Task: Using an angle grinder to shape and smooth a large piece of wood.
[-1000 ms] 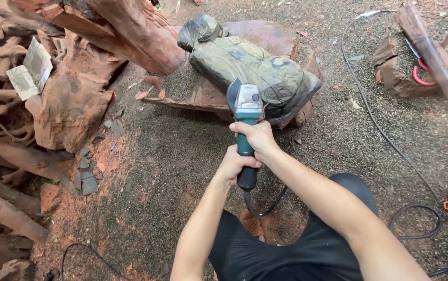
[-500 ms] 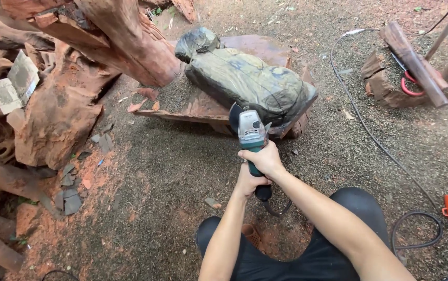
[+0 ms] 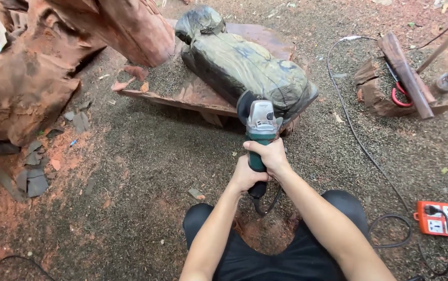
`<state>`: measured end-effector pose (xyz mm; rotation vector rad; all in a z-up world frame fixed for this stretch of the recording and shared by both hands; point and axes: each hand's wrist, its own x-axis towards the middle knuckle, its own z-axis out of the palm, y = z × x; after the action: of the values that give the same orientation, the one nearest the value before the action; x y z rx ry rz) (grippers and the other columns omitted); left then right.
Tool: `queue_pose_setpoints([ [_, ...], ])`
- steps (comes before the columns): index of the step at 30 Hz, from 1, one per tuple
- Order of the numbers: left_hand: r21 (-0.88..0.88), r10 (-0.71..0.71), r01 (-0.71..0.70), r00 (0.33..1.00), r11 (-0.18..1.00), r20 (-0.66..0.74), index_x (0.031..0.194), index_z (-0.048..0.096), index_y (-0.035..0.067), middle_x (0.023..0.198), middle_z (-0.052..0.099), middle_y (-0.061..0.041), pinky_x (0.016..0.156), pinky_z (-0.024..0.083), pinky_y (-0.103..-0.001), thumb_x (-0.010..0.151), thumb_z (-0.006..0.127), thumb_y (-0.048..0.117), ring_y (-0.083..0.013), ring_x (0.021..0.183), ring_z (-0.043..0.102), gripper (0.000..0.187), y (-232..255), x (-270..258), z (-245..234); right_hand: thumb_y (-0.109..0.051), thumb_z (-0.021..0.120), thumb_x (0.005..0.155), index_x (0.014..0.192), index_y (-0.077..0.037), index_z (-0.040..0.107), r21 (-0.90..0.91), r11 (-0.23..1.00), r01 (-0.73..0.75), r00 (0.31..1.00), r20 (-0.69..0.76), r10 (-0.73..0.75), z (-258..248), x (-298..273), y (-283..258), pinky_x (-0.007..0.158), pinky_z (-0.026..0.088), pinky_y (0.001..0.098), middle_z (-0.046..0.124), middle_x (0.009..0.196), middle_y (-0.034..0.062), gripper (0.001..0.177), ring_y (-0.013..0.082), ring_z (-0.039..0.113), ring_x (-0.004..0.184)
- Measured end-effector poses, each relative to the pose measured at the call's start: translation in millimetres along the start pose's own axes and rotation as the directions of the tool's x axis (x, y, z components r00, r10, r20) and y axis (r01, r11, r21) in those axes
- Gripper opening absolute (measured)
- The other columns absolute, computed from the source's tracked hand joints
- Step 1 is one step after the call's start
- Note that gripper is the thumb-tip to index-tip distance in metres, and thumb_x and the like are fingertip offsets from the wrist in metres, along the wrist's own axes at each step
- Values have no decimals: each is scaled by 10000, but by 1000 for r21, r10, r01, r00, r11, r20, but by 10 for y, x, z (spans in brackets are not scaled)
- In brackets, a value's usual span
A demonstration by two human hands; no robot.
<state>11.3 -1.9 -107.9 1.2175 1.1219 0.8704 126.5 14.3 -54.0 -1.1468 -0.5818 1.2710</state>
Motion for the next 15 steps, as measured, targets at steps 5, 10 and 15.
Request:
queue_pose_setpoints([
  [5, 59, -15, 15, 1000, 998, -4, 838, 697, 46, 739, 689, -82, 650, 466, -324, 426, 850, -3, -207, 767, 667, 442, 41, -32, 39, -97, 986, 584, 956, 3, 682, 40, 999, 8, 1000, 6, -8, -25, 9, 36, 790, 551, 394, 690, 857, 90, 491, 155, 642, 892],
  [10, 13, -4, 4, 1000, 1000, -26, 815, 697, 41, 715, 681, -83, 641, 473, -315, 452, 849, 2, -194, 755, 659, 395, 85, -102, 78, -103, 980, 560, 879, 22, 705, 3, 1000, -23, 999, 35, 23, 0, -74, -66, 765, 542, 380, 675, 779, 97, 440, 156, 626, 811],
  [15, -8, -14, 14, 1000, 1000, -10, 814, 703, 42, 724, 702, -93, 646, 490, -319, 435, 852, -21, -205, 750, 673, 411, 75, -92, 53, -96, 969, 574, 879, 29, 706, 30, 999, -18, 1000, 5, 18, -11, -88, -96, 763, 542, 378, 665, 792, 92, 422, 158, 603, 819],
])
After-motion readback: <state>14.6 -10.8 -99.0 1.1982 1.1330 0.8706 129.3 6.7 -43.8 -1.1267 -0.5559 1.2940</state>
